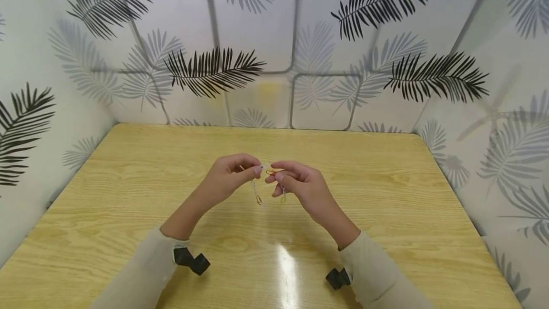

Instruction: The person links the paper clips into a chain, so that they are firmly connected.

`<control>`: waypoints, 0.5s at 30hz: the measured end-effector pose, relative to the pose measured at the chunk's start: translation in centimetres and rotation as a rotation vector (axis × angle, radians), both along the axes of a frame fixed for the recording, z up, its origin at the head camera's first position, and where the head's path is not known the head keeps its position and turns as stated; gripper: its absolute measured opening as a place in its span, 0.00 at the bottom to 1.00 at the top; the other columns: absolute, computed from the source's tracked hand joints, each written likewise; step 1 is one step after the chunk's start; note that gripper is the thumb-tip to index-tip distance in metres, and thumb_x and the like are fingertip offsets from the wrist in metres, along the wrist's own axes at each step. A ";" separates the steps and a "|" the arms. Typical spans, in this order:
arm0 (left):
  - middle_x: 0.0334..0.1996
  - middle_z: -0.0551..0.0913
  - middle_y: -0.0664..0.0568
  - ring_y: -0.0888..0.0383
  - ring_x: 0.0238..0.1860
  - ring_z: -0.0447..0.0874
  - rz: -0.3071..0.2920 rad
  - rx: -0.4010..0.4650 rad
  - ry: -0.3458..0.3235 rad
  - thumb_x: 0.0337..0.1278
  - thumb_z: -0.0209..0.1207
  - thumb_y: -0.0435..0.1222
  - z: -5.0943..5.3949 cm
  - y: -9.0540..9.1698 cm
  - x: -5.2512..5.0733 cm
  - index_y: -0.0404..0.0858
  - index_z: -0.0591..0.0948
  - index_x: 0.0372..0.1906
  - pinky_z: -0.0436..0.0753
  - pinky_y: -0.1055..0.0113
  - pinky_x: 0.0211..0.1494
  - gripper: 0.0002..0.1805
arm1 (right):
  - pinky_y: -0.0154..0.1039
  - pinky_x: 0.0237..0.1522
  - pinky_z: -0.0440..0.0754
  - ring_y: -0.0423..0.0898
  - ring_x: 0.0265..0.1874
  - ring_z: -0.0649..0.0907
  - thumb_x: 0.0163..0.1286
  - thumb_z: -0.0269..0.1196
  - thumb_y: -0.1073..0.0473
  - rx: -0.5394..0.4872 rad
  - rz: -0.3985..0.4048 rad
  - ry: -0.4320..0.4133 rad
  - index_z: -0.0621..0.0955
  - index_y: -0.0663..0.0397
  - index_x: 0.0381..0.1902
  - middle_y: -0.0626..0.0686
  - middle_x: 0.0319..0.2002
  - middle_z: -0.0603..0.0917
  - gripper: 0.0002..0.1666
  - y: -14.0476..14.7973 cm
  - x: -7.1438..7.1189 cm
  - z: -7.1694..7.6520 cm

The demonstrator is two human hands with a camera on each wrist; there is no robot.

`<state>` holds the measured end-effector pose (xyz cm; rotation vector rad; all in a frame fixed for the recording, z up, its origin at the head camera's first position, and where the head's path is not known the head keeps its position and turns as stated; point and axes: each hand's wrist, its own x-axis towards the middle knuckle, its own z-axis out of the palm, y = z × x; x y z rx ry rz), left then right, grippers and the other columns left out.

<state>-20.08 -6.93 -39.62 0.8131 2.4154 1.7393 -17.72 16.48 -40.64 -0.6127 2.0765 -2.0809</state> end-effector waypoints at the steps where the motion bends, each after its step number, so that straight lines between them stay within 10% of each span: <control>1: 0.37 0.85 0.52 0.49 0.36 0.79 -0.003 0.001 -0.005 0.71 0.60 0.43 0.0 0.0 0.0 0.44 0.86 0.47 0.79 0.63 0.38 0.10 | 0.43 0.43 0.87 0.44 0.32 0.88 0.76 0.60 0.60 0.002 -0.004 0.006 0.77 0.71 0.60 0.48 0.43 0.90 0.21 0.0 0.0 0.0; 15: 0.31 0.80 0.51 0.56 0.29 0.73 -0.030 -0.015 -0.078 0.70 0.60 0.44 0.0 0.1 0.3 0.43 0.85 0.42 0.73 0.65 0.32 0.09 | 0.41 0.49 0.86 0.44 0.37 0.88 0.74 0.63 0.60 0.054 -0.101 0.070 0.83 0.67 0.49 0.48 0.40 0.89 0.15 0.3 0.2 0.1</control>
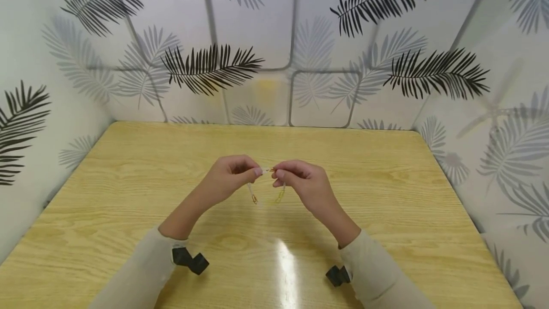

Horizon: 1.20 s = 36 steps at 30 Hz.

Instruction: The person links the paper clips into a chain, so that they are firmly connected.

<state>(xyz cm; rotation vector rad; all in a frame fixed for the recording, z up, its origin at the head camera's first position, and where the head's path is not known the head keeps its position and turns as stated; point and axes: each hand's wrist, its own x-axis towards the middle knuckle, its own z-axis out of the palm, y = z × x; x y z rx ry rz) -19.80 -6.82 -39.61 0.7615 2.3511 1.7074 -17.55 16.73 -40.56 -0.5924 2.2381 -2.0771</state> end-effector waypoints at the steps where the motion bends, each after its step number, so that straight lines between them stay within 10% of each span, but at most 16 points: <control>1: 0.31 0.80 0.50 0.56 0.29 0.72 -0.003 -0.003 -0.003 0.70 0.60 0.44 0.0 0.0 0.0 0.43 0.85 0.42 0.72 0.65 0.32 0.09 | 0.41 0.49 0.86 0.44 0.37 0.89 0.74 0.63 0.60 0.006 -0.005 0.004 0.83 0.67 0.50 0.47 0.41 0.89 0.15 0.0 0.0 0.0; 36: 0.24 0.74 0.53 0.57 0.22 0.64 0.051 0.022 0.002 0.72 0.57 0.40 -0.6 1.0 0.5 0.42 0.85 0.40 0.67 0.68 0.26 0.09 | 0.36 0.47 0.86 0.44 0.35 0.89 0.71 0.65 0.64 0.125 -0.096 0.159 0.85 0.60 0.45 0.59 0.42 0.90 0.08 -0.8 0.5 -0.2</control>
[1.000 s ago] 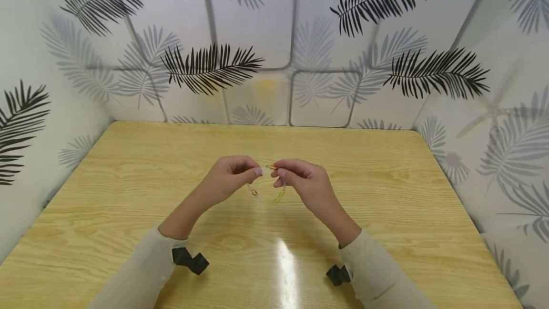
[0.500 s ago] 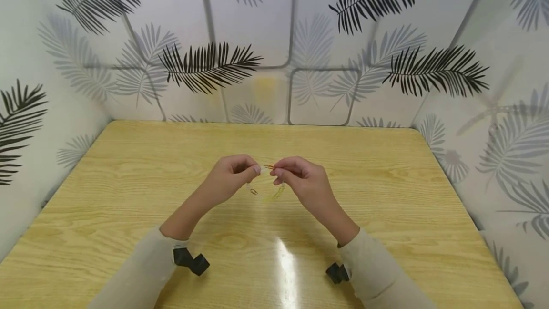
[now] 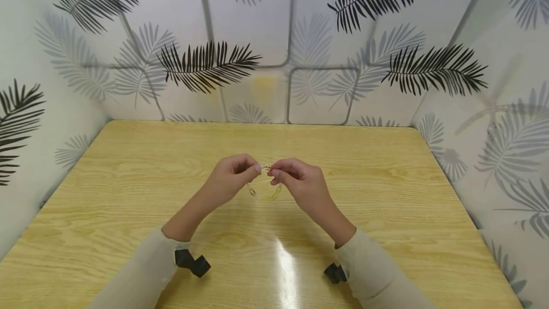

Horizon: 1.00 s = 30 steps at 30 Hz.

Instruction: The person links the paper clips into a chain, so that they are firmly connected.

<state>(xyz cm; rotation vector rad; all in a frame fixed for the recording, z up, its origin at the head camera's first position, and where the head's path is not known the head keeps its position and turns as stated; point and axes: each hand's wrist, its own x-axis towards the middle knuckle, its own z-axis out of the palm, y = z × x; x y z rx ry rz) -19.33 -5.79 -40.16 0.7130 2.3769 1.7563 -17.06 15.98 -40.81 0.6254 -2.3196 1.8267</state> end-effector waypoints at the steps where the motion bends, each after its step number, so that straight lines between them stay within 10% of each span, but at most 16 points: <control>1: 0.24 0.74 0.53 0.57 0.22 0.64 -0.001 -0.001 0.002 0.72 0.57 0.41 0.0 0.0 0.0 0.42 0.85 0.40 0.67 0.68 0.26 0.09 | 0.36 0.47 0.86 0.44 0.35 0.89 0.71 0.65 0.63 0.005 -0.002 0.004 0.85 0.60 0.45 0.58 0.42 0.90 0.08 0.0 0.0 0.0; 30: 0.24 0.74 0.53 0.56 0.22 0.64 0.002 -0.031 -0.017 0.73 0.57 0.42 0.0 -0.1 -0.1 0.43 0.85 0.41 0.67 0.67 0.27 0.09 | 0.42 0.46 0.86 0.40 0.36 0.89 0.71 0.65 0.64 0.034 -0.068 0.093 0.86 0.60 0.43 0.61 0.41 0.89 0.06 -0.2 0.2 0.0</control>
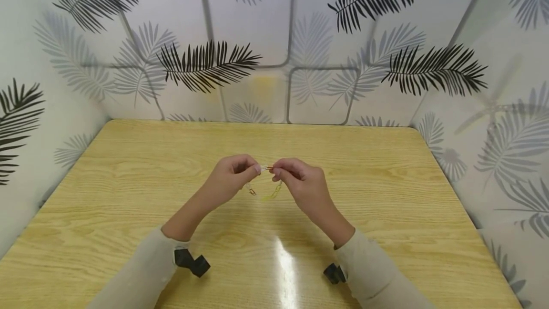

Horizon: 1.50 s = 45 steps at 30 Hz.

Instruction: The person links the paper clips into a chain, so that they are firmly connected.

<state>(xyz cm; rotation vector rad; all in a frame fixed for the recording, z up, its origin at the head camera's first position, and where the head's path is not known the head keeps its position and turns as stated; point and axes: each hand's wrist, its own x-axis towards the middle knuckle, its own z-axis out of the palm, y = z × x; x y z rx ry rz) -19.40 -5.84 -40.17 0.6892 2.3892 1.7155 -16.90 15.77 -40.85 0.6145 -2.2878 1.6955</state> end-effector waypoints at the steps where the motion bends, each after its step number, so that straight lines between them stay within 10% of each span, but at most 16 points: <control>1: 0.24 0.74 0.53 0.56 0.22 0.64 -0.002 0.000 0.000 0.73 0.57 0.42 -0.1 0.0 0.0 0.43 0.85 0.41 0.67 0.67 0.27 0.09 | 0.44 0.46 0.86 0.40 0.36 0.89 0.71 0.65 0.64 -0.002 -0.002 0.001 0.86 0.60 0.43 0.61 0.41 0.89 0.06 0.0 0.0 0.0; 19: 0.25 0.73 0.50 0.57 0.23 0.66 -0.026 0.039 -0.034 0.73 0.57 0.42 -0.6 0.5 0.0 0.37 0.84 0.40 0.68 0.67 0.28 0.12 | 0.31 0.39 0.85 0.41 0.35 0.90 0.71 0.64 0.66 -0.026 -0.026 0.066 0.84 0.64 0.44 0.63 0.38 0.89 0.07 -0.6 0.2 -0.7; 25: 0.26 0.75 0.51 0.57 0.25 0.67 -0.007 0.062 -0.044 0.72 0.57 0.41 -0.5 0.9 0.1 0.37 0.85 0.39 0.69 0.67 0.29 0.12 | 0.27 0.20 0.71 0.38 0.28 0.88 0.70 0.65 0.66 -0.006 -0.089 0.141 0.84 0.63 0.43 0.57 0.36 0.90 0.06 -1.0 0.3 -1.0; 32: 0.25 0.73 0.55 0.60 0.23 0.66 0.022 0.135 -0.111 0.72 0.57 0.41 -0.8 1.5 0.4 0.38 0.85 0.37 0.69 0.69 0.26 0.12 | 0.24 0.40 0.82 0.43 0.33 0.90 0.71 0.64 0.69 0.026 -0.163 0.257 0.84 0.64 0.43 0.58 0.35 0.90 0.05 -1.4 0.5 -1.4; 45: 0.21 0.69 0.56 0.61 0.20 0.63 0.048 0.259 -0.191 0.71 0.57 0.39 -0.6 2.6 1.3 0.35 0.84 0.38 0.65 0.71 0.22 0.12 | 0.21 0.31 0.78 0.50 0.34 0.91 0.69 0.65 0.70 0.086 -0.269 0.418 0.85 0.64 0.40 0.57 0.35 0.91 0.04 -1.8 0.6 -1.4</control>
